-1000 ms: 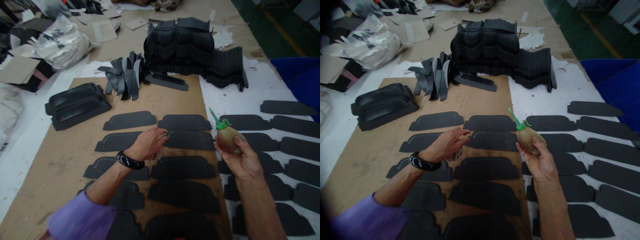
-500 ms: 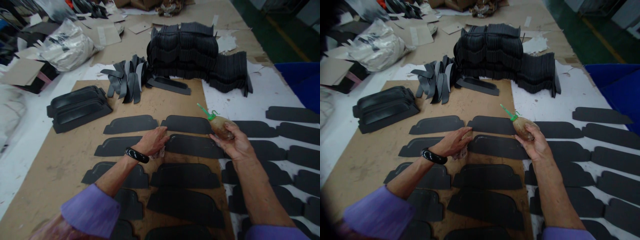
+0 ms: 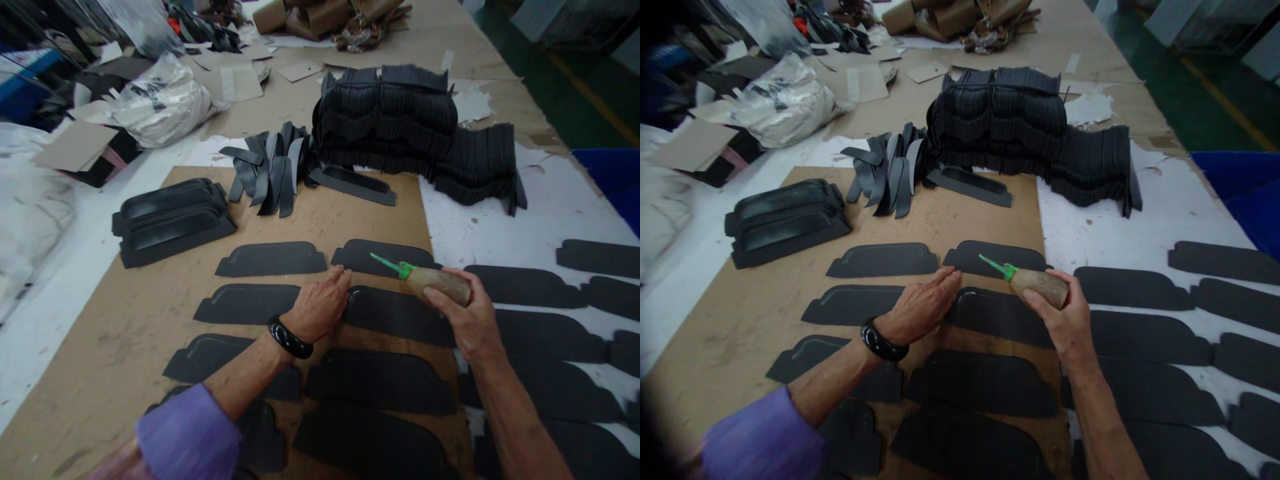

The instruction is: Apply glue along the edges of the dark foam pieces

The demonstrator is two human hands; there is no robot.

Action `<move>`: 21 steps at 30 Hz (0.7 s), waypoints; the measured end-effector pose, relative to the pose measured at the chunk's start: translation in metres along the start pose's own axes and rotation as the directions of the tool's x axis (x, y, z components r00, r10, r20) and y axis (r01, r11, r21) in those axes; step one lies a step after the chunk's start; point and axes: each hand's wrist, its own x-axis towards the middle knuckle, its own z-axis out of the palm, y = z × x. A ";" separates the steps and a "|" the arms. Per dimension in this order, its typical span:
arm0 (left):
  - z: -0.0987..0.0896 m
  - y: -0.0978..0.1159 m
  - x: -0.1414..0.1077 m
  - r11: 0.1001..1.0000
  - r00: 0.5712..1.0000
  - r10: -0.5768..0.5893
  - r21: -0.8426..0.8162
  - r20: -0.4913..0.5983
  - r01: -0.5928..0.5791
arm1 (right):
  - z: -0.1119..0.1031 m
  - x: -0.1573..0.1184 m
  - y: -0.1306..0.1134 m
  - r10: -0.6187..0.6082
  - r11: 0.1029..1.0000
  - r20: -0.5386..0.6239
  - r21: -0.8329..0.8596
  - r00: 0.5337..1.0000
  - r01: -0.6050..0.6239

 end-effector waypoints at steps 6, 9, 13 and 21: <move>0.011 0.002 0.002 0.998 1.000 -0.015 0.058 0.014 0.014 | 0.023 -0.002 -0.008 -0.151 0.958 0.094 -0.232 0.984 0.169; 0.010 0.003 0.001 0.999 1.000 -0.009 0.053 0.016 0.009 | 0.032 0.000 -0.010 -0.199 0.937 0.110 -0.269 0.974 0.221; 0.008 0.005 0.002 0.997 0.998 -0.040 0.075 0.043 0.036 | 0.039 0.003 -0.010 -0.224 0.918 0.131 -0.305 0.966 0.254; 0.006 0.008 0.004 0.992 0.998 -0.047 0.123 0.050 0.040 | 0.043 0.006 -0.012 -0.237 0.906 0.134 -0.326 0.962 0.268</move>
